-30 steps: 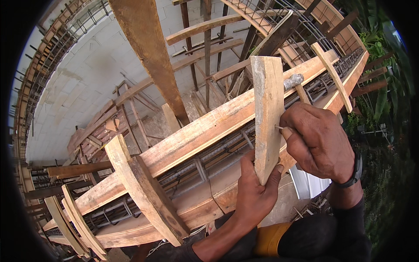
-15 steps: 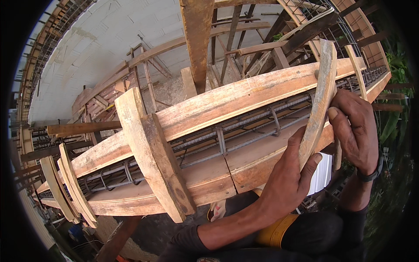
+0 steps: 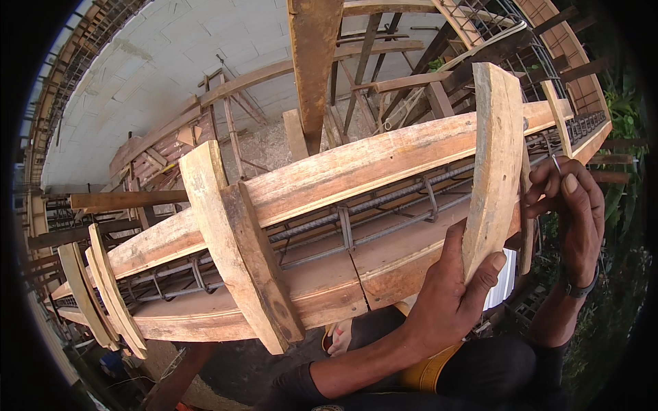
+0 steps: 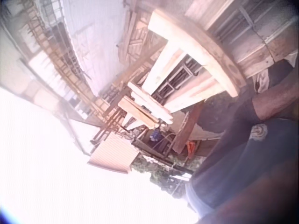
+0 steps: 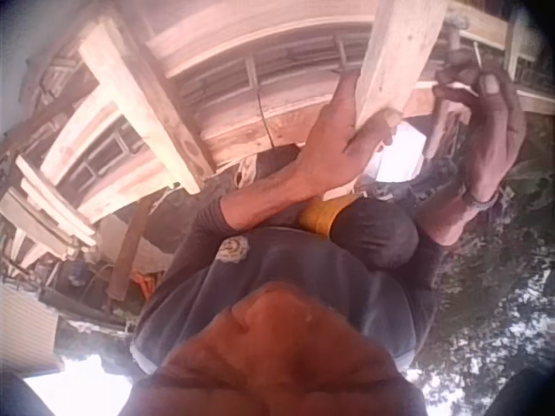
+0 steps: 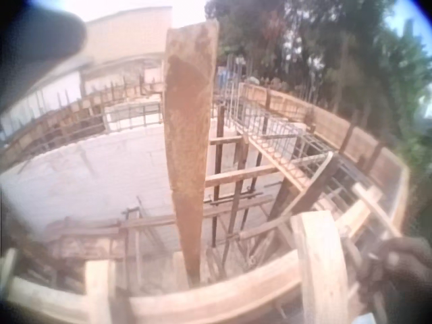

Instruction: The person constructs wooden formwork around a rebar-reinforced concrete beam by positioning wooden slats and hammering nails into them.

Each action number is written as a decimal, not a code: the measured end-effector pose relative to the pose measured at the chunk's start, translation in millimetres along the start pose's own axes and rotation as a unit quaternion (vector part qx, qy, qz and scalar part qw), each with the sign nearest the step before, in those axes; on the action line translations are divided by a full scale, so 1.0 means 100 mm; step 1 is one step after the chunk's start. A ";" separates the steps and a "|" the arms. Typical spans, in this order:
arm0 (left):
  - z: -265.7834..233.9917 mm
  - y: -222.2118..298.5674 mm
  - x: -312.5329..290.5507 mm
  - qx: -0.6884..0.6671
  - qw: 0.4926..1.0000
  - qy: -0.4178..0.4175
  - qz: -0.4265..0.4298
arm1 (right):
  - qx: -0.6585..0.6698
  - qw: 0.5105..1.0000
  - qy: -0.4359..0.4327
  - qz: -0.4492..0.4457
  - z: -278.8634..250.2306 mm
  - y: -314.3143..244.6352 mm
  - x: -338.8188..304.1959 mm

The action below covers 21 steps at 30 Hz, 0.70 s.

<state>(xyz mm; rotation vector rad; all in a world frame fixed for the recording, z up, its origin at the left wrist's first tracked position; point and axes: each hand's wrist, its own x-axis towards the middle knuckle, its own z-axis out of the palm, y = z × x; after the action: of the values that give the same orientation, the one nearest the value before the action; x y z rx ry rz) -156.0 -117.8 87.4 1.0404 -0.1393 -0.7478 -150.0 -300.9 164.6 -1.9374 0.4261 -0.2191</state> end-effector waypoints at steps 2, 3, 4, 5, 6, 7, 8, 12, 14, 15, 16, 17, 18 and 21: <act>0.02 -0.07 0.04 -0.076 0.995 -0.010 -0.070 | 0.075 0.997 -0.011 0.020 -0.03 0.13 -0.08; -0.01 -0.03 0.08 -0.102 0.992 0.007 -0.074 | 0.092 0.995 0.003 0.031 -0.07 0.19 -0.07; -0.07 -0.01 0.12 -0.137 0.987 0.018 -0.084 | 0.099 0.994 0.021 0.046 -0.10 0.25 -0.08; -0.15 0.03 0.16 -0.166 0.982 0.035 -0.087 | 0.088 0.995 -0.016 0.037 -0.06 0.31 -0.06; -0.24 0.05 0.17 -0.141 0.985 0.067 -0.069 | 0.076 0.996 -0.026 0.034 0.09 0.33 -0.06; -0.36 0.09 0.17 -0.138 0.985 0.088 -0.057 | 0.094 0.992 -0.073 0.051 0.23 0.32 -0.09; -0.46 0.12 0.18 -0.134 0.984 0.110 -0.044 | 0.112 0.984 -0.120 0.067 0.33 0.30 -0.13; -0.52 0.09 0.35 -0.146 0.977 0.148 -0.047 | -0.029 0.968 -0.239 -0.071 0.31 0.30 -0.25; -0.52 0.21 0.33 -0.139 0.972 0.185 -0.033 | -0.076 0.939 -0.305 -0.136 0.43 0.17 -0.28; -0.53 0.21 0.34 -0.153 0.970 0.185 -0.040 | -0.051 0.943 -0.293 -0.149 0.48 0.21 -0.31; -0.54 0.22 0.34 -0.166 0.968 0.184 -0.047 | -0.027 0.946 -0.281 -0.161 0.54 0.30 -0.34; -0.56 0.22 0.34 -0.179 0.965 0.184 -0.054 | -0.002 0.948 -0.268 -0.173 0.57 0.36 -0.35; -0.59 0.23 0.32 -0.182 0.966 0.177 -0.051 | 0.001 0.956 -0.258 -0.140 0.59 0.39 -0.34; -0.72 0.23 0.27 -0.179 0.970 0.151 -0.058 | 0.039 0.963 -0.259 -0.069 0.59 0.53 -0.31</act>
<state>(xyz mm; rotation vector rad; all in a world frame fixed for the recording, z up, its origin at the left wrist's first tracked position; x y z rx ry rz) -92.8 -75.0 62.9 0.8077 0.3114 -0.6793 -168.2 -257.1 93.8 -1.8600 -0.0642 0.1809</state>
